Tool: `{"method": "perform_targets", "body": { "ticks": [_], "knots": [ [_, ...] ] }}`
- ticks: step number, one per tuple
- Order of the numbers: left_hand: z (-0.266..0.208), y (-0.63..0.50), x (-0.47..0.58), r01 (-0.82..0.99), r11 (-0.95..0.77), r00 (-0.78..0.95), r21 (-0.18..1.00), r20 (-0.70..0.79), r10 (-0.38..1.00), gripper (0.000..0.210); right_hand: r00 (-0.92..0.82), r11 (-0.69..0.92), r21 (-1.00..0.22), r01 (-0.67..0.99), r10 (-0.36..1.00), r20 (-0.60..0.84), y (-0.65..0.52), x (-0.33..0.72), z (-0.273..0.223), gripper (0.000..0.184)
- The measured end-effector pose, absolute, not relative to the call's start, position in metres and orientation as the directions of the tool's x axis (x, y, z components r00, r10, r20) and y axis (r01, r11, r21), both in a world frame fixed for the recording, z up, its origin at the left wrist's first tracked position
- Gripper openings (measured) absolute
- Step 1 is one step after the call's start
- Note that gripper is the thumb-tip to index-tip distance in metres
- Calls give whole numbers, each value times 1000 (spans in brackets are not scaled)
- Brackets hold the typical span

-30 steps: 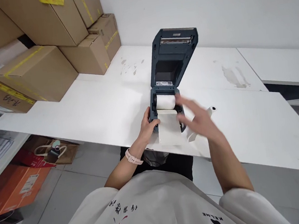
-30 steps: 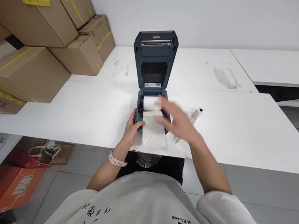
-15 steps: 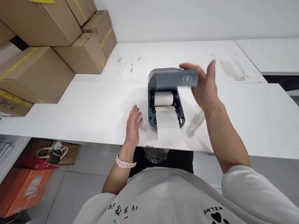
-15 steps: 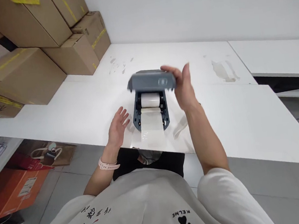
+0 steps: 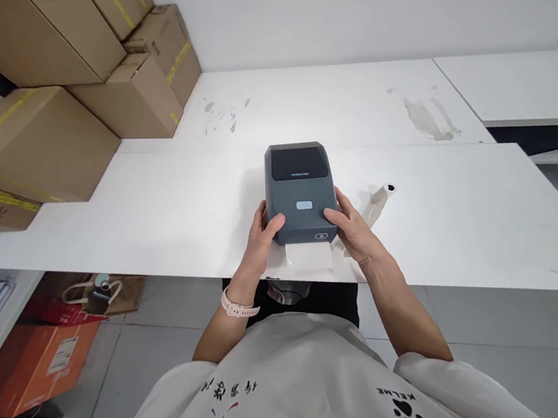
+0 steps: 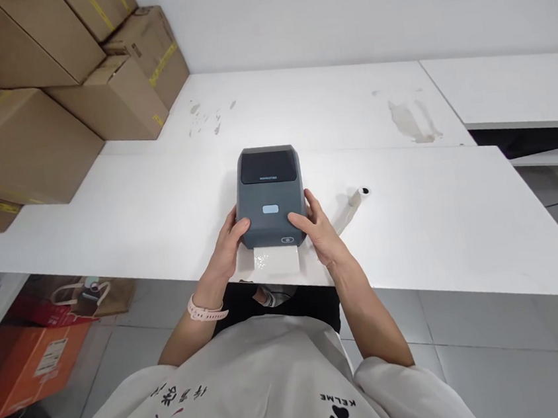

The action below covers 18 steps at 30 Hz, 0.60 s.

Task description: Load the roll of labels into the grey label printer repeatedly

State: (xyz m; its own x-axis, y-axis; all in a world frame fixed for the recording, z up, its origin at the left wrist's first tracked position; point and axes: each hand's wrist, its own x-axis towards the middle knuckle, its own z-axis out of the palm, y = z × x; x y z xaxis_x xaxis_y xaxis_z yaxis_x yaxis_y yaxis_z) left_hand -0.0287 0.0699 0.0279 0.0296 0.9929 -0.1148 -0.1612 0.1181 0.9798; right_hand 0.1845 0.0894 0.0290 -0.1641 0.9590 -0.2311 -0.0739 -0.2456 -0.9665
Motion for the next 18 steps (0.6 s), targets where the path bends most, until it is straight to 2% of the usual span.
{"method": "perform_targets", "body": {
  "ticks": [3, 7, 11, 13, 15, 16, 18],
  "knots": [
    [25, 68, -28, -187, 167, 28, 968, -165, 986, 74, -151, -300, -940, -164, 949, -277, 87, 183, 29, 108],
    [21, 75, -29, -112, 87, -35, 990, -92, 995, 77, -92, -258, -945, -203, 966, -243, 88, 180, 22, 117],
    [16, 70, -32, -67, 66, -18, 996, -67, 998, 75, -69, -245, -944, -219, 969, -235, 87, 178, 17, 120],
    [13, 54, -31, -21, 66, -136, 998, -68, 988, 67, -56, -250, -943, -219, 968, -243, 87, 177, 16, 118],
    [10, 32, -27, 37, 65, -341, 997, -48, 939, 52, -42, -249, -942, -225, 969, -245, 86, 176, 16, 117],
    [8, 21, -24, 30, 89, -394, 996, -70, 916, 40, -38, -244, -943, -228, 969, -242, 86, 175, 16, 117],
    [10, 4, -16, -46, 212, -258, 976, -217, 941, 42, -36, -229, -946, -228, 973, -227, 86, 175, 15, 114]
  ]
}}
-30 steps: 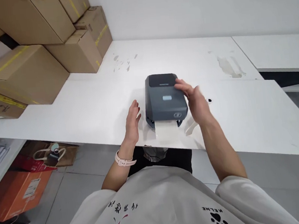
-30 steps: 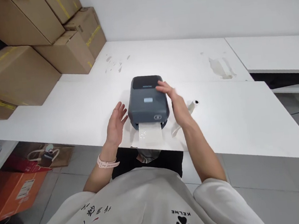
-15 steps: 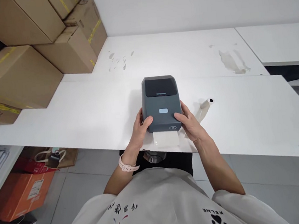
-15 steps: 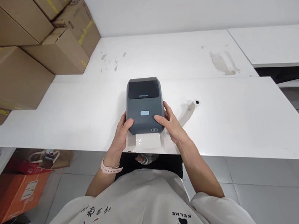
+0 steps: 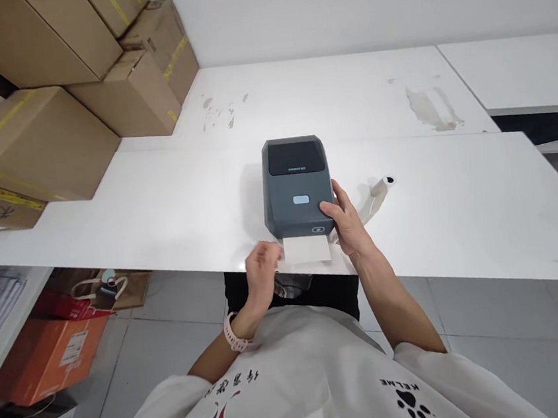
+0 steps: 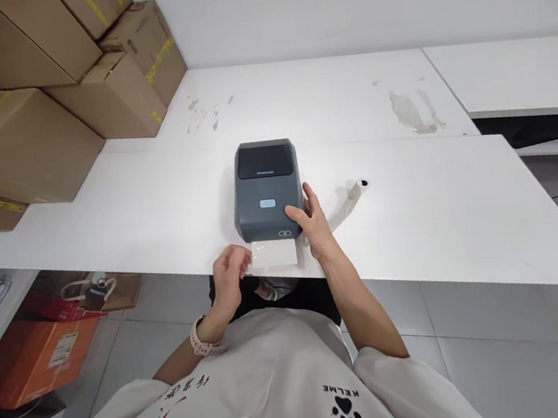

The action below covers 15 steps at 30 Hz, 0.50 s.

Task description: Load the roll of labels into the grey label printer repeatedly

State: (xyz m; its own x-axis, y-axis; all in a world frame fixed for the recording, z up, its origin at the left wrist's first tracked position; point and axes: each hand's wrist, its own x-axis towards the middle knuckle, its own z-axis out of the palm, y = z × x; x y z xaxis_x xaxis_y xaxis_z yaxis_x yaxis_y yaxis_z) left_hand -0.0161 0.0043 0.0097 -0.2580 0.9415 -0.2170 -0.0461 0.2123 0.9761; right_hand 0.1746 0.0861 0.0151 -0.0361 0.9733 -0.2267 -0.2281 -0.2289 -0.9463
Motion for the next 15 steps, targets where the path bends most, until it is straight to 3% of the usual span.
{"method": "perform_targets", "body": {
  "ticks": [2, 4, 7, 10, 13, 15],
  "knots": [
    [15, -2, -7, -141, 379, -32, 915, -387, 922, 50, -31, -214, -951, -223, 977, -212, 87, 174, 14, 111],
    [22, 0, 0, -218, 473, 67, 854, -470, 880, 52, -20, -209, -952, -223, 977, -210, 88, 173, 13, 110],
    [24, 8, 4, -250, 476, 63, 843, -477, 877, 53, -27, -214, -952, -220, 977, -213, 90, 173, 11, 113],
    [17, 11, -1, -160, 418, 75, 894, -411, 908, 56, -42, -183, -968, -171, 983, -178, 88, 174, 14, 109],
    [15, 9, -14, 14, 367, 163, 930, -365, 917, 57, 29, 74, -990, 120, 997, 78, 79, 174, 26, 74],
    [17, 7, -25, 137, 292, 164, 947, -312, 936, 58, -8, 279, -875, 396, 954, 300, 72, 173, 37, 44]
  ]
}}
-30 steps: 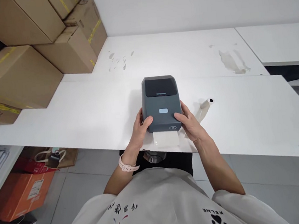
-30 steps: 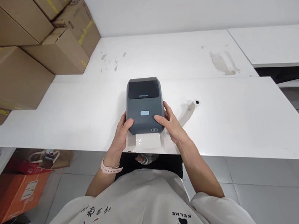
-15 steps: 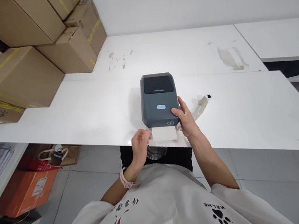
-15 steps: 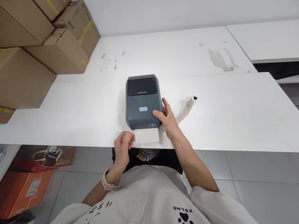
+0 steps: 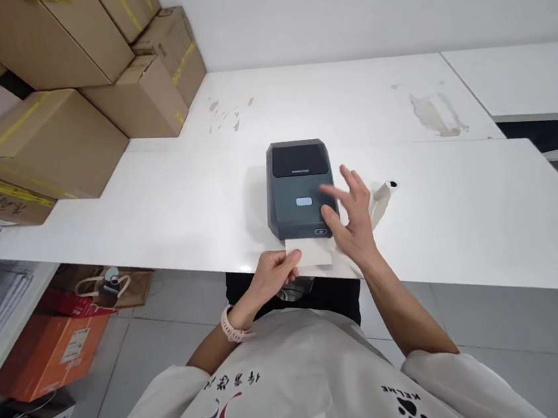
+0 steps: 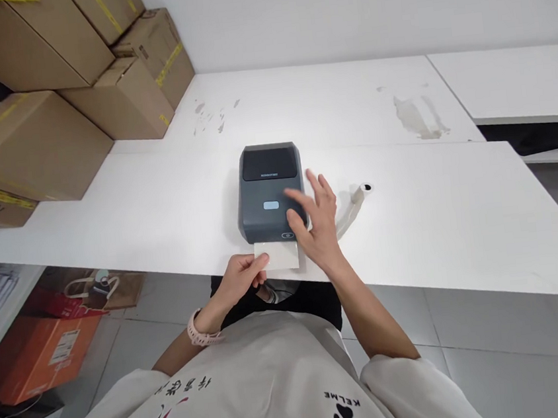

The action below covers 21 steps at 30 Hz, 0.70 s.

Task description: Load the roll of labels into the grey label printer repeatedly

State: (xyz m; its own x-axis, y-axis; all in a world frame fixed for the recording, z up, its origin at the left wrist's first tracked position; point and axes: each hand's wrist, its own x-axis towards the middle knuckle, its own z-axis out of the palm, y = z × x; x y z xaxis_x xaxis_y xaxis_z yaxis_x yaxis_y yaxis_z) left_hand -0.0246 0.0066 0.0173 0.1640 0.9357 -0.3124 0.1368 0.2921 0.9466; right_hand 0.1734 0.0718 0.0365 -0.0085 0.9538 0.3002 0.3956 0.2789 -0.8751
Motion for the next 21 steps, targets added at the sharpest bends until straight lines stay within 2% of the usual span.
{"method": "perform_targets", "body": {
  "ticks": [2, 5, 7, 8, 13, 21],
  "knots": [
    [21, 6, -35, 216, 159, 15, 963, -166, 986, 56, -116, 381, -736, 560, 915, 385, 67, 171, 45, 31],
    [23, 14, -45, 286, -39, -272, 958, 120, 955, 38, -190, 394, -650, 650, 912, 364, 66, 168, 50, 31],
    [22, 22, -46, 306, -126, -311, 944, 224, 924, 27, -192, 389, -628, 674, 913, 359, 67, 165, 51, 27],
    [21, 26, -44, 307, -157, -292, 939, 250, 923, 29, -195, 391, -623, 678, 912, 360, 68, 165, 51, 25],
    [14, 36, -26, 253, -192, -122, 948, 228, 966, 60, -199, 377, -639, 670, 921, 335, 71, 160, 49, 23],
    [10, 31, -21, 159, -174, -125, 972, 195, 973, 69, -233, 422, -642, 641, 903, 360, 65, 153, 53, 31]
  ]
}}
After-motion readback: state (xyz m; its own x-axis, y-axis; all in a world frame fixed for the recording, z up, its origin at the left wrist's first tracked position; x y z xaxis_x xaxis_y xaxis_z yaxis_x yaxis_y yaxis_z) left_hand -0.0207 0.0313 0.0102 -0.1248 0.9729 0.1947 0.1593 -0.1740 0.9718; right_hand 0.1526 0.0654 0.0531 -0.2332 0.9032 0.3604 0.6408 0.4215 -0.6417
